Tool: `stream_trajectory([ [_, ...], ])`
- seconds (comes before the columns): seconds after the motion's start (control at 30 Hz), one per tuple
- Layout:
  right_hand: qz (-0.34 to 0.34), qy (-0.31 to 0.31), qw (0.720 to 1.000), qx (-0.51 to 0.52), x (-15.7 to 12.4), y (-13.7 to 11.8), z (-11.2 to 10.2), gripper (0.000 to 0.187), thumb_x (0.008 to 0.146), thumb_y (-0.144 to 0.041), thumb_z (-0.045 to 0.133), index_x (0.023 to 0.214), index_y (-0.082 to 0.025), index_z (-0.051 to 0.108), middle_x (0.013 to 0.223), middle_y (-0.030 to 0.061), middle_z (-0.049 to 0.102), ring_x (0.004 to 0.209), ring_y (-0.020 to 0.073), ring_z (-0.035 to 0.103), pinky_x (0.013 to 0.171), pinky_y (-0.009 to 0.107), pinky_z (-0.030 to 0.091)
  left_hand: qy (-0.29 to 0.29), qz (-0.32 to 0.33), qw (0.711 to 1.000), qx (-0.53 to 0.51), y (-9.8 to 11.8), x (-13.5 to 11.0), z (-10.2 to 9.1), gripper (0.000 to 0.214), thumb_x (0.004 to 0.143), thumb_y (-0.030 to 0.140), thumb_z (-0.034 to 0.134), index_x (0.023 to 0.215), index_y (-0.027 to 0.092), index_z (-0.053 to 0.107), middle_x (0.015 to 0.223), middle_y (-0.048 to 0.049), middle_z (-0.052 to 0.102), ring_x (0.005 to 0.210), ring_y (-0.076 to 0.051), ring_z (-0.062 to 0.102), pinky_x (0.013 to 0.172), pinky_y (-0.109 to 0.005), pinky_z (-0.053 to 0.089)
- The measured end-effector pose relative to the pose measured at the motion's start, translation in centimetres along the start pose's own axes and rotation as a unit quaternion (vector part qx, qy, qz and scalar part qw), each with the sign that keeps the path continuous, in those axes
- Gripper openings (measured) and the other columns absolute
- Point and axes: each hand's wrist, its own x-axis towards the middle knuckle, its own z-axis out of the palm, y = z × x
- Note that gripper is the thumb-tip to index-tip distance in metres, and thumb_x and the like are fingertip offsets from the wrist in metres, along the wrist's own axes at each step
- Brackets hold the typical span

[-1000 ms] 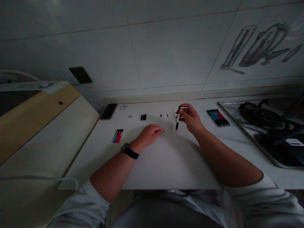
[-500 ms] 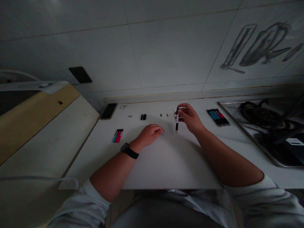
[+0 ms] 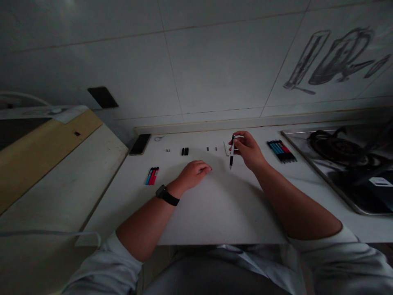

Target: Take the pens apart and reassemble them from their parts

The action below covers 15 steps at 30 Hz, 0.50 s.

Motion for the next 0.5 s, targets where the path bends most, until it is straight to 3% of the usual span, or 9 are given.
stream_trajectory([
  [0.17, -0.021, 0.087, 0.996, 0.006, 1.3, -1.0, -2.4, 0.042, 0.081, -0.042, 0.073, 0.116, -0.032, 0.053, 0.093, -0.0009, 0.071, 0.073, 0.0168, 0.066, 0.064, 0.032, 0.055, 0.001, -0.003, 1.000, 0.005, -0.2, 0.0, 0.2, 0.028, 0.105, 0.035, 0.051, 0.099, 0.022, 0.075, 0.103, -0.0057, 0.076, 0.099, -0.021, 0.068, 0.094, -0.037, 0.052],
  [0.4, -0.076, 0.267, 0.961, -0.017, 3.4, -3.0, -10.1, 0.032, 0.080, -0.030, 0.069, 0.108, -0.028, 0.054, 0.089, -0.0013, 0.069, 0.067, 0.0148, 0.065, 0.055, 0.026, 0.052, 0.006, 0.002, 1.000, 0.016, -0.5, 0.0, 0.3, 0.027, 0.105, 0.034, 0.052, 0.101, 0.021, 0.075, 0.105, -0.0054, 0.076, 0.102, -0.020, 0.068, 0.097, -0.038, 0.051],
  [0.5, -0.059, 0.304, 0.946, -0.092, 3.4, -3.0, -13.1, 0.028, 0.081, -0.028, 0.067, 0.107, -0.026, 0.058, 0.079, -0.0034, 0.064, 0.061, 0.0136, 0.062, 0.052, 0.024, 0.049, 0.008, 0.000, 1.000, 0.014, -0.5, 0.0, 0.3, 0.027, 0.105, 0.034, 0.052, 0.101, 0.021, 0.075, 0.105, -0.0053, 0.076, 0.103, -0.020, 0.068, 0.098, -0.038, 0.052],
])
